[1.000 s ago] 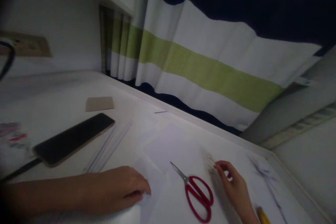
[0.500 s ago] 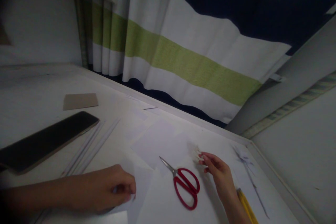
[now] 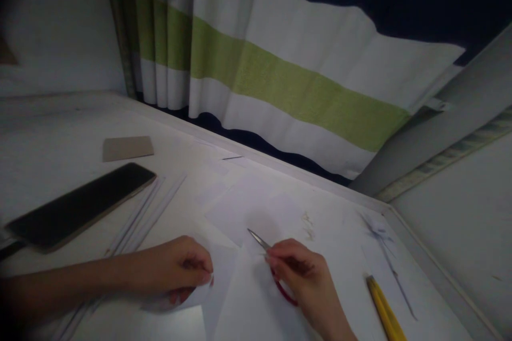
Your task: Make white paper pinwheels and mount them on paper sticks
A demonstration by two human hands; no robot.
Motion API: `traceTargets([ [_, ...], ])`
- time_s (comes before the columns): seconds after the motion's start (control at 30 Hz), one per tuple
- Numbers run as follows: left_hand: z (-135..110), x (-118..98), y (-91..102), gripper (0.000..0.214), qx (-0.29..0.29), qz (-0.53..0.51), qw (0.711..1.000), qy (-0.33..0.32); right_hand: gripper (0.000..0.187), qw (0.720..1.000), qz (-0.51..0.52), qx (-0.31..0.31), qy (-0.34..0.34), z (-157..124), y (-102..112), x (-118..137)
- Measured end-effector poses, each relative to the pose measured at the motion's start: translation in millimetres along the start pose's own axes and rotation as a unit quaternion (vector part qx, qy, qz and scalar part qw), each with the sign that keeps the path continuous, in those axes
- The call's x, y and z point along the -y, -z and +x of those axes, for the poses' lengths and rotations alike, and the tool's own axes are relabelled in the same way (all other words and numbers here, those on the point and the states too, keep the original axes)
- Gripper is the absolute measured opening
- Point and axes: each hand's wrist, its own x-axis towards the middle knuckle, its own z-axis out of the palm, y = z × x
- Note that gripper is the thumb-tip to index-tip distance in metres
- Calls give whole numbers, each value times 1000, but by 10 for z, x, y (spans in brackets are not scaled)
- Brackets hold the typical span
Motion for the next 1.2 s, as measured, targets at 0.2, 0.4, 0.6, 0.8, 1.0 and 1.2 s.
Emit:
traceTargets([
  [0.2,25,72,33,20,10,-23,1000,-17,7,990,-52,81,106,-220,-504,219],
  [0.4,54,145,64,12,4,-88,996,-3,14,987,-44,74,135,-271,-681,163],
  [0.6,-61,49,148,9,28,-52,998,17,14,989,69,-2,129,-302,-789,78],
  [0.8,-77,39,195,5,54,-51,996,46,13,984,90,-7,156,-243,-934,15],
  [1.0,-41,67,234,5,62,-68,992,88,10,985,101,39,135,-216,-1066,-67],
  [1.2,-38,76,276,5,51,-75,992,94,16,985,66,58,151,-252,-1022,-70],
])
